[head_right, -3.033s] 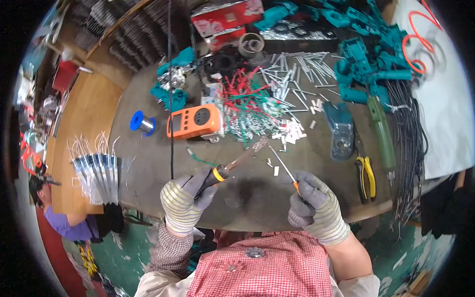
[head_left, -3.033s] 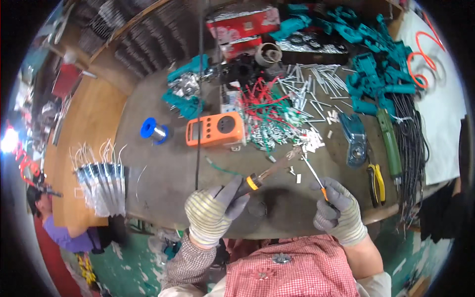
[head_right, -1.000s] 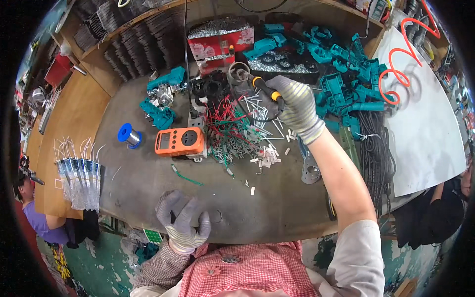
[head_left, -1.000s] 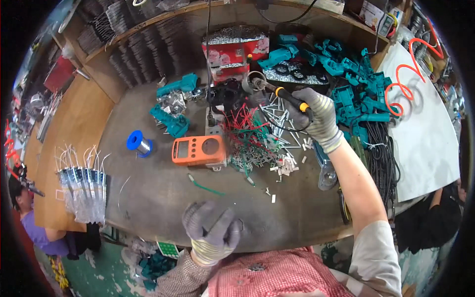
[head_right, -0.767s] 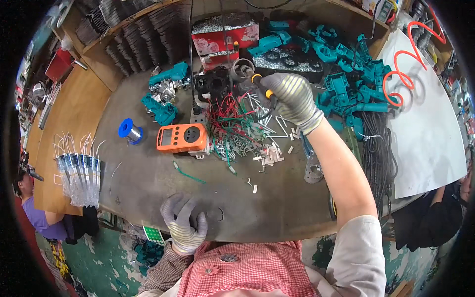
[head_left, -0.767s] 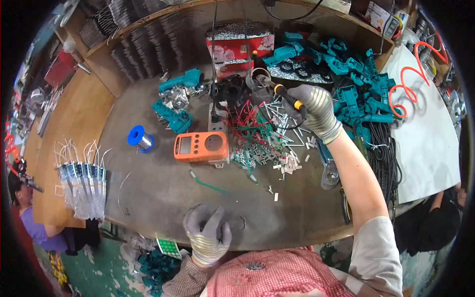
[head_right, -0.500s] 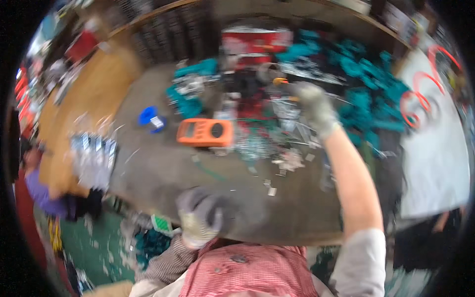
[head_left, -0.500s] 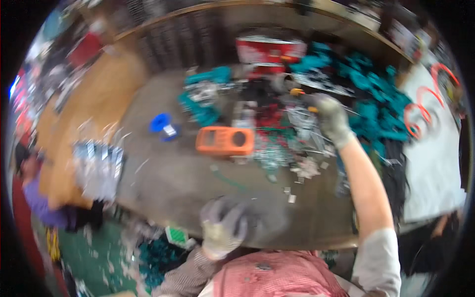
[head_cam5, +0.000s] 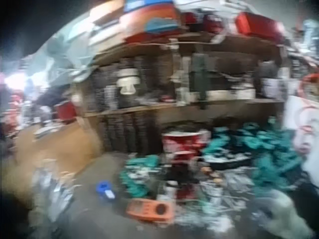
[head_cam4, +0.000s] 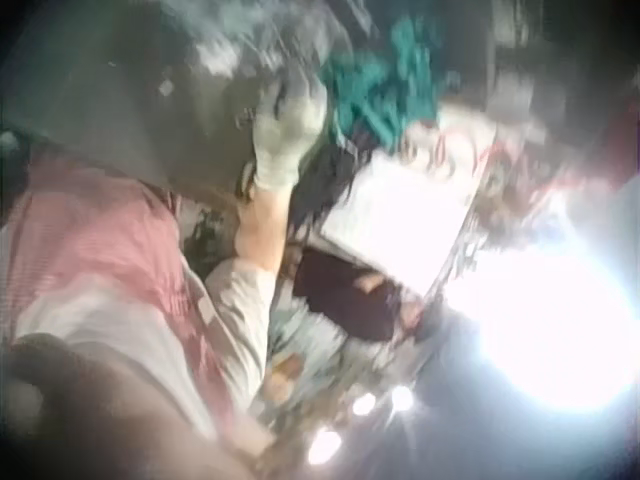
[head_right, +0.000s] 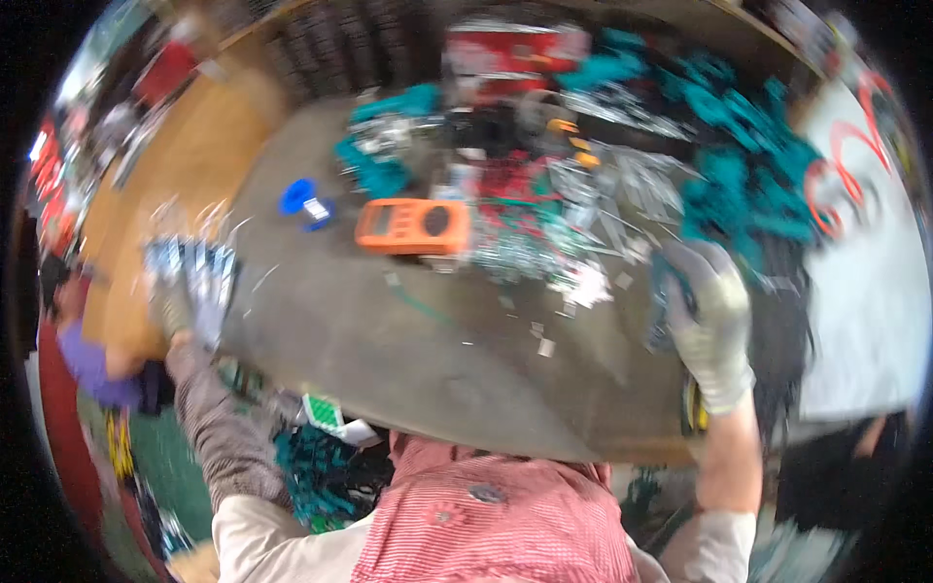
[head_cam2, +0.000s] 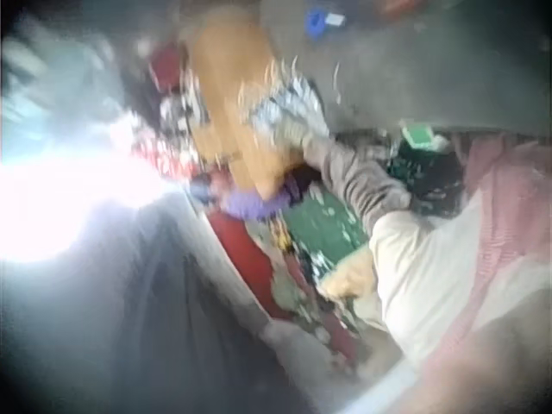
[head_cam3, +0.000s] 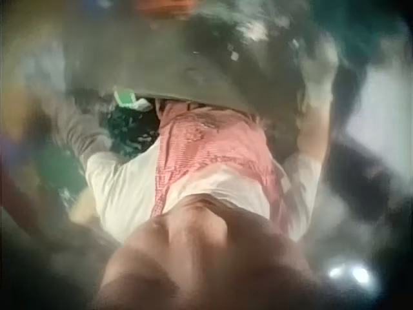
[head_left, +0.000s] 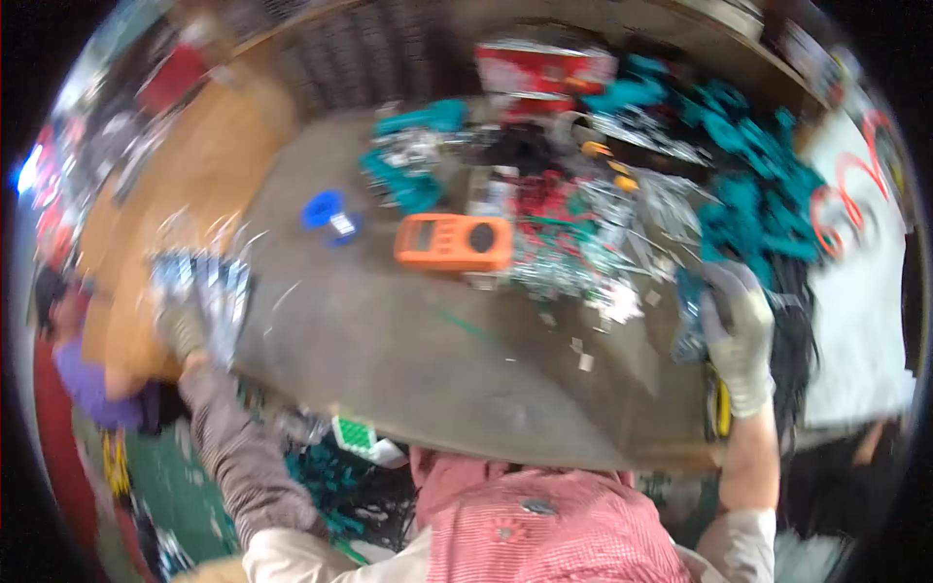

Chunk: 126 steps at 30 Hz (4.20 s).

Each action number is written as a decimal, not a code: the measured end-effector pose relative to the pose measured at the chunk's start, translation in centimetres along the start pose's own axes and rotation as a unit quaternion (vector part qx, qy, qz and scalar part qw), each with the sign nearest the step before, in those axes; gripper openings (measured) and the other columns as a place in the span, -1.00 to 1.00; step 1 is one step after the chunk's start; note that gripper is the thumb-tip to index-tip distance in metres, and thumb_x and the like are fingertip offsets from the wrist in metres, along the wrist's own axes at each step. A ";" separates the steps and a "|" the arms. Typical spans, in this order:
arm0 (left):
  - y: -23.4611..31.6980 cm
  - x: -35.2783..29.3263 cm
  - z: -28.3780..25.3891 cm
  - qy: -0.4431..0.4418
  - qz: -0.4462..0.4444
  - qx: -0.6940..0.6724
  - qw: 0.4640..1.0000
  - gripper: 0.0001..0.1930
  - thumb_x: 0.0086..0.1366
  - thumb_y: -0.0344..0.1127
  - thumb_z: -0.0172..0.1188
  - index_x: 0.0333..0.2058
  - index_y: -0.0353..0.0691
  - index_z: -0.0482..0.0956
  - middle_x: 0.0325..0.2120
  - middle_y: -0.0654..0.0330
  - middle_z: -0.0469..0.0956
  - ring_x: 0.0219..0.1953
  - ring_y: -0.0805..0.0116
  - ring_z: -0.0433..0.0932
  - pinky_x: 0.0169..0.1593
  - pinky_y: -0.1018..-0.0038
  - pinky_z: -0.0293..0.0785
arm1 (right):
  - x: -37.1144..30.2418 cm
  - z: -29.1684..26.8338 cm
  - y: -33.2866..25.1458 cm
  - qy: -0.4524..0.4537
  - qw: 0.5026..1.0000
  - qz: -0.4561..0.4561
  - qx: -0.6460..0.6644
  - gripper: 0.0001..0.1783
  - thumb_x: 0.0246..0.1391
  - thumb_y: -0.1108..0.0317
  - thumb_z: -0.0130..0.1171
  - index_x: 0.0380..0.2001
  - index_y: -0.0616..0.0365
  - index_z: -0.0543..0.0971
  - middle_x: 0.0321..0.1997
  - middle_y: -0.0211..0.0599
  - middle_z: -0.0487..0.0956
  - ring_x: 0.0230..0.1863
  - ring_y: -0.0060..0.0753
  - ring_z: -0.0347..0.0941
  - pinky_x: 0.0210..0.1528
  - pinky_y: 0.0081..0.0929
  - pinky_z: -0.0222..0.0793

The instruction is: The person assembles electrical components by soldering wires to circuit components with a soldering iron, then installs the components into plastic housings using a power screwdriver.

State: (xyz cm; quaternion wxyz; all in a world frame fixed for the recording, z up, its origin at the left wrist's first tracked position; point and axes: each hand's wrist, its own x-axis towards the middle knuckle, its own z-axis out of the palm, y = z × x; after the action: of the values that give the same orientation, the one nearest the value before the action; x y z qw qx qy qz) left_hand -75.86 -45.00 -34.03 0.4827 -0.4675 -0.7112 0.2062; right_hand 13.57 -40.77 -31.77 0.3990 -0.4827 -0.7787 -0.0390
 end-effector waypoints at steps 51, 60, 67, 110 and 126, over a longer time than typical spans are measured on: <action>28.8 -8.3 -48.2 -0.001 0.424 -0.716 0.555 -0.60 -0.06 -0.07 0.52 -0.19 0.07 0.71 -0.13 0.30 0.61 0.10 0.13 0.57 0.46 -0.34 0.16 | 1.0 6.6 -0.9 -0.206 0.946 0.211 0.132 -0.75 0.19 0.40 0.23 -0.14 0.12 0.81 -0.16 -0.02 0.79 -0.10 0.05 0.76 0.08 -0.15 0.65; 29.1 -8.2 -48.6 0.010 0.429 -0.726 0.538 -0.56 -0.07 -0.29 0.35 -0.11 0.07 0.73 -0.12 0.28 0.62 0.09 0.10 0.56 0.45 -0.35 0.16 | 8.2 17.3 8.6 -0.252 0.924 0.285 -0.035 -0.43 -0.04 -0.07 0.48 -0.11 0.16 0.75 -0.08 0.08 0.76 0.03 0.15 0.69 0.14 -0.10 0.60; 29.1 -8.2 -48.4 0.015 0.430 -0.728 0.534 -0.56 -0.06 -0.27 0.35 -0.10 0.07 0.73 -0.12 0.28 0.62 0.08 0.08 0.56 0.43 -0.35 0.17 | 8.0 14.5 7.6 -0.186 0.943 0.268 -0.058 -0.59 0.10 0.05 0.45 -0.16 0.15 0.71 -0.18 0.05 0.75 -0.08 0.19 0.69 0.00 -0.02 0.64; 30.2 -9.0 -50.0 0.029 0.428 -0.699 0.572 -0.65 -0.02 -0.31 0.32 -0.17 0.06 0.70 -0.32 0.32 0.59 -0.05 0.14 0.59 0.46 -0.43 0.07 | 1.7 0.0 11.1 0.068 0.968 0.157 -0.185 -0.85 0.12 0.34 0.36 -0.23 0.11 0.71 -0.22 -0.10 0.76 -0.13 0.04 0.73 -0.04 -0.05 0.65; 26.7 -2.9 -54.7 0.286 0.299 -0.642 0.646 -0.40 0.12 -0.24 0.48 0.19 -0.03 0.64 0.13 0.10 0.61 0.23 -0.03 0.58 0.36 -0.20 0.34 | 6.1 0.1 0.0 -0.329 0.919 -0.130 0.174 -0.59 -0.05 0.25 0.49 -0.09 0.12 0.69 -0.21 -0.08 0.69 -0.11 0.07 0.68 -0.01 -0.12 0.60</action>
State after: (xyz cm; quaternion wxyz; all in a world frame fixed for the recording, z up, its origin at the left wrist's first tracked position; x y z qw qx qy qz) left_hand -15.06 -43.39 -30.78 0.1533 -0.8831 -0.3140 -0.3131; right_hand 12.18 -36.33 -27.79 0.1893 -0.2860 -0.9164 0.2063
